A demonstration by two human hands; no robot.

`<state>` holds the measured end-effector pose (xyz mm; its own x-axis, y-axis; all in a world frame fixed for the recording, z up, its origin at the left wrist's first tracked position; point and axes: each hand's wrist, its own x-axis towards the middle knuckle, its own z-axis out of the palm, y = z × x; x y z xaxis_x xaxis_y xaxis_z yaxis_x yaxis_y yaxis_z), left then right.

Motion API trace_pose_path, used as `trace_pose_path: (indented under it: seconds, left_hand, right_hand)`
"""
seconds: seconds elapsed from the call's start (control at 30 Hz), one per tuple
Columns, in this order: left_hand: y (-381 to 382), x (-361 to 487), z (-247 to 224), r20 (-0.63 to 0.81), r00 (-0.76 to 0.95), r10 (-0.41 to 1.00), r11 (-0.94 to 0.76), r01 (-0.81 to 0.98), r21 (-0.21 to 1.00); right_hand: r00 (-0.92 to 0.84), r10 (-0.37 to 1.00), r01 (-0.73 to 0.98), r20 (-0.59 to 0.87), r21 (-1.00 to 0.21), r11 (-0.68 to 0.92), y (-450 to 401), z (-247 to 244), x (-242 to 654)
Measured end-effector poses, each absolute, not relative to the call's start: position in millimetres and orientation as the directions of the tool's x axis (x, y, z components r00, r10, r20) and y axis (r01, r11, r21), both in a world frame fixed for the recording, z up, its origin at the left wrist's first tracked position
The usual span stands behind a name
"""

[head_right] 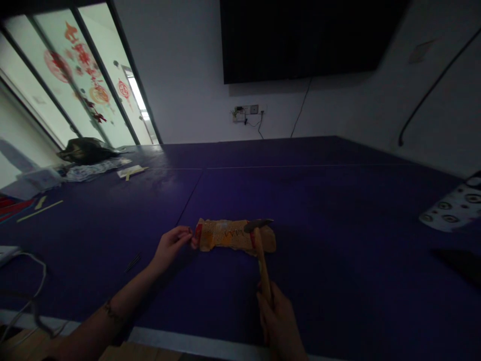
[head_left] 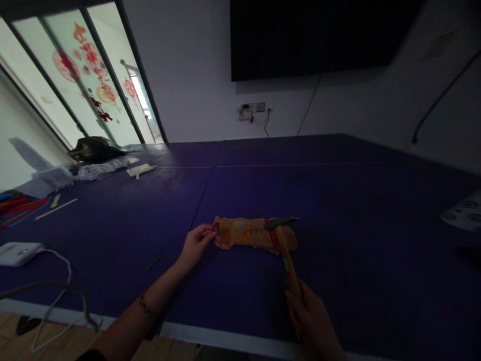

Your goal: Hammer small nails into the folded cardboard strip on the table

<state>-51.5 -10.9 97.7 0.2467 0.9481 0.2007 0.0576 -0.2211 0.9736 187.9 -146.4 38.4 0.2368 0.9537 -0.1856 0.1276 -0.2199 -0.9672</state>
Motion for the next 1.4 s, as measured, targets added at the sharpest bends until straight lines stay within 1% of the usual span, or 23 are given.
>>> trace_pose_path:
  seconds: [0.1, 0.23, 0.33, 0.43, 0.53, 0.7, 0.83, 0.93, 1.03, 1.13, 1.27, 1.4]
  left_hand:
    - [7, -28, 89, 0.193, 0.243, 0.951, -0.198, -0.003, 0.98]
    - [27, -3, 69, 0.197, 0.252, 0.948, -0.203, -0.004, 0.979]
    - [36, 10, 53, 0.2, 0.228, 0.953, -0.219, 0.062, 0.974]
    - [42, 16, 41, 0.252, 0.225, 0.941, -0.284, 0.124, 0.951]
    - [44, 17, 34, 0.288, 0.234, 0.929, -0.34, 0.223, 0.914]
    - [44, 18, 34, 0.232, 0.252, 0.939, -0.315, 0.368, 0.875]
    - [44, 18, 37, 0.203, 0.259, 0.944, -0.296, 0.402, 0.866]
    - [45, 17, 37, 0.208, 0.296, 0.932, -0.325, 0.433, 0.841]
    - [45, 16, 36, 0.256, 0.336, 0.906, -0.391, 0.435, 0.811]
    - [45, 15, 35, 0.329, 0.335, 0.883, -0.449, 0.4, 0.799]
    - [46, 16, 33, 0.338, 0.317, 0.886, -0.446, 0.386, 0.808]
    - [45, 17, 32, 0.344, 0.288, 0.894, -0.438, 0.398, 0.806]
  right_hand:
    - [0.225, 0.956, 0.13, -0.188, -0.967, -0.221, -146, 37, 188]
    - [0.213, 0.956, 0.114, -0.2, -0.967, -0.228, -147, 36, 187]
    - [0.241, 0.948, 0.12, -0.206, -0.963, -0.24, -147, 40, 185]
    - [0.269, 0.94, 0.133, -0.21, -0.958, -0.252, -146, 45, 184]
    - [0.275, 0.936, 0.147, -0.221, -0.952, -0.268, -146, 48, 184]
    - [0.267, 0.928, 0.132, -0.261, -0.944, -0.303, -148, 44, 185]
    - [0.291, 0.925, 0.146, -0.245, -0.944, -0.296, -150, 44, 183]
    - [0.296, 0.92, 0.152, -0.257, -0.938, -0.311, -150, 46, 183]
    - [0.247, 0.925, 0.155, -0.288, -0.931, -0.331, -149, 46, 185]
    - [0.279, 0.926, 0.159, -0.254, -0.939, -0.305, -150, 44, 186]
    - [0.281, 0.936, 0.201, -0.213, -0.94, -0.274, -151, 42, 186]
    - [0.256, 0.936, 0.203, -0.242, -0.933, -0.297, -151, 40, 188]
